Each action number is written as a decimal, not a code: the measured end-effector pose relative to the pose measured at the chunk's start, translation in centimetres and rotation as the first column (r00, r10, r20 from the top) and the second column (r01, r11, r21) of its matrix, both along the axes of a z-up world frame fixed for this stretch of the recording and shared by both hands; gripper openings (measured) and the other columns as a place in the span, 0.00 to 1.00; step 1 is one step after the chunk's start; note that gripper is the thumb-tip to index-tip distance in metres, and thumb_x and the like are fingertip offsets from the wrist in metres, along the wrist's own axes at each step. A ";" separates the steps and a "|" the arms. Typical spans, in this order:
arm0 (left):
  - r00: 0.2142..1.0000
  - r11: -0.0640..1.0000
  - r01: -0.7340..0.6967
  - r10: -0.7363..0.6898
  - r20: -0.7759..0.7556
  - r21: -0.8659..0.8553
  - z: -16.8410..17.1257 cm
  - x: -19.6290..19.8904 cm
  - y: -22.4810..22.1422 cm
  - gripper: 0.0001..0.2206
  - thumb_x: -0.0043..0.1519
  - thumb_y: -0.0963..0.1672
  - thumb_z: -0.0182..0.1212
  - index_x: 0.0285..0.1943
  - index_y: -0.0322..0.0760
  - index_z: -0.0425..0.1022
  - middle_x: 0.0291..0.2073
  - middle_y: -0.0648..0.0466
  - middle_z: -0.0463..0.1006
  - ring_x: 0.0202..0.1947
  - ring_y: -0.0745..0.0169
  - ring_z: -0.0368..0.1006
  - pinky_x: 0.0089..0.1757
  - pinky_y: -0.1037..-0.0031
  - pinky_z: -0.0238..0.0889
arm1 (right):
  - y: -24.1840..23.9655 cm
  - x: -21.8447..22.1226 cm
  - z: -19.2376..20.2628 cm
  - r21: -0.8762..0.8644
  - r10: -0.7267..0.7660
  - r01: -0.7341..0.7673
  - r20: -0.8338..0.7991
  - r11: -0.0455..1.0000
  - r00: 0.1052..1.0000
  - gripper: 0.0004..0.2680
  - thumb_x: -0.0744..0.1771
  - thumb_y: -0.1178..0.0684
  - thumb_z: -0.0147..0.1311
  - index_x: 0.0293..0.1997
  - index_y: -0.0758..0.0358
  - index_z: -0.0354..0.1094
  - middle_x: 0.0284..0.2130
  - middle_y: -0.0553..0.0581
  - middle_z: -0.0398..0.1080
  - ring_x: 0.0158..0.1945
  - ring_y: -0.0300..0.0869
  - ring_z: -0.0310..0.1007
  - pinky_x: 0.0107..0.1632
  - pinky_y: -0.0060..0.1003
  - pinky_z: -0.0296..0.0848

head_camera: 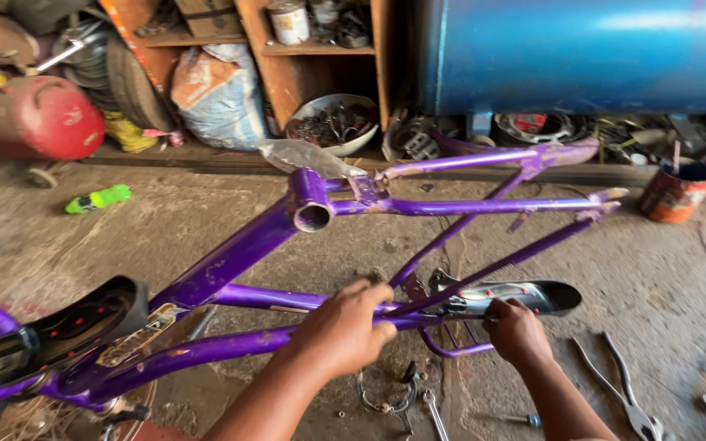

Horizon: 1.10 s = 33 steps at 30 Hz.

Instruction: The person uses a screwdriver and a wrench to install a metal bracket and bolts onto a purple bicycle frame. The person handles the frame and small parts by hand while tightening components with the tools.

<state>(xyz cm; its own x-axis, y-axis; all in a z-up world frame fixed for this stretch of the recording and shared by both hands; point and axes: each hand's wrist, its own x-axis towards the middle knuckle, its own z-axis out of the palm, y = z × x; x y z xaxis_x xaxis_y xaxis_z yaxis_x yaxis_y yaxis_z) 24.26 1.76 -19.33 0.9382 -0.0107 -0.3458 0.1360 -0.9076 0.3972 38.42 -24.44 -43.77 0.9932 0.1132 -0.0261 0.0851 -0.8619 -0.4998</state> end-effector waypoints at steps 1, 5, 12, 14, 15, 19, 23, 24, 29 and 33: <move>0.992 0.998 0.052 -0.056 0.111 0.034 -0.6 1.1 -0.1 0.23 0.63 0.42 0.59 0.69 0.46 0.64 0.62 0.52 0.69 0.53 0.52 0.75 0.46 0.63 0.71 | -0.1 -0.2 -0.3 0.036 0.002 -0.004 0.046 0.999 0.999 0.07 0.63 0.52 0.63 0.43 0.55 0.76 0.44 0.56 0.75 0.46 0.52 0.79 0.49 0.48 0.78; 0.989 0.975 0.135 -0.123 -0.078 0.176 -3.2 5.6 -1.1 0.41 0.60 0.30 0.48 0.81 0.62 0.50 0.77 0.47 0.48 0.51 0.49 0.79 0.42 0.66 0.78 | -0.3 0.0 -0.8 0.021 0.014 -0.016 0.080 1.000 0.997 0.09 0.62 0.52 0.65 0.44 0.56 0.76 0.43 0.59 0.74 0.47 0.54 0.77 0.51 0.48 0.76; 0.970 0.954 0.239 -0.227 -0.085 0.179 -9.3 14.4 0.6 0.40 0.55 0.33 0.56 0.71 0.74 0.61 0.74 0.50 0.50 0.59 0.49 0.72 0.48 0.62 0.73 | 1.1 2.1 -1.5 -0.013 0.009 -0.009 0.022 1.000 1.000 0.08 0.62 0.51 0.65 0.42 0.57 0.76 0.43 0.56 0.74 0.45 0.51 0.78 0.51 0.46 0.78; 0.947 0.938 0.321 -0.318 -0.045 0.130 -10.8 15.2 1.6 0.35 0.54 0.34 0.60 0.68 0.68 0.69 0.65 0.52 0.70 0.59 0.49 0.71 0.51 0.60 0.69 | 1.7 2.3 -1.5 -0.032 0.003 -0.004 -0.014 0.999 1.000 0.09 0.62 0.50 0.65 0.43 0.57 0.76 0.44 0.55 0.74 0.44 0.48 0.79 0.50 0.46 0.78; 0.949 0.944 0.311 -0.304 -0.077 0.106 -11.3 15.4 1.8 0.32 0.56 0.35 0.60 0.67 0.66 0.70 0.63 0.52 0.72 0.58 0.50 0.72 0.50 0.60 0.70 | 2.0 2.1 -1.6 -0.016 -0.018 0.017 -0.047 1.000 0.999 0.09 0.62 0.51 0.65 0.43 0.57 0.75 0.44 0.55 0.74 0.44 0.47 0.79 0.51 0.45 0.78; 0.956 0.960 0.272 -0.261 -0.135 0.071 -11.4 16.2 2.4 0.21 0.63 0.40 0.59 0.64 0.61 0.72 0.55 0.52 0.79 0.51 0.53 0.79 0.48 0.58 0.73 | 3.1 0.6 -3.8 0.153 -0.259 0.234 0.169 0.960 0.951 0.10 0.62 0.56 0.61 0.47 0.61 0.72 0.44 0.60 0.72 0.40 0.48 0.78 0.45 0.47 0.77; 0.961 0.957 0.277 -0.274 -0.039 0.088 -11.3 15.8 2.3 0.16 0.64 0.43 0.61 0.60 0.59 0.76 0.55 0.55 0.79 0.51 0.55 0.77 0.49 0.57 0.70 | 5.5 -3.2 -10.4 0.166 -0.411 0.396 0.065 0.903 0.909 0.05 0.68 0.54 0.56 0.39 0.64 0.75 0.29 0.59 0.76 0.28 0.43 0.77 0.34 0.38 0.78; 0.965 0.962 0.257 -0.250 -0.077 0.091 -11.3 15.7 2.3 0.19 0.63 0.40 0.58 0.61 0.60 0.75 0.55 0.55 0.79 0.50 0.56 0.78 0.48 0.58 0.72 | 7.3 -4.3 -12.6 0.170 -0.404 0.437 -0.194 0.883 0.894 0.07 0.68 0.52 0.58 0.35 0.64 0.79 0.24 0.61 0.78 0.23 0.42 0.78 0.34 0.36 0.75; 0.971 0.960 0.228 -0.213 -0.107 0.159 -10.9 15.6 2.2 0.28 0.60 0.35 0.54 0.63 0.66 0.73 0.58 0.55 0.77 0.52 0.53 0.77 0.49 0.57 0.73 | 13.7 -7.8 -21.4 0.257 -0.211 0.542 -0.726 0.800 0.655 0.14 0.65 0.44 0.65 0.47 0.62 0.76 0.26 0.56 0.77 0.27 0.42 0.76 0.32 0.38 0.77; 0.968 0.958 0.248 -0.249 -0.014 0.143 -11.3 15.6 2.5 0.27 0.59 0.34 0.54 0.61 0.64 0.75 0.57 0.54 0.78 0.54 0.51 0.77 0.50 0.57 0.72 | 14.7 -7.4 -25.9 0.451 -0.090 0.557 -0.716 0.697 0.693 0.12 0.64 0.48 0.66 0.40 0.71 0.80 0.24 0.57 0.78 0.26 0.42 0.74 0.31 0.37 0.71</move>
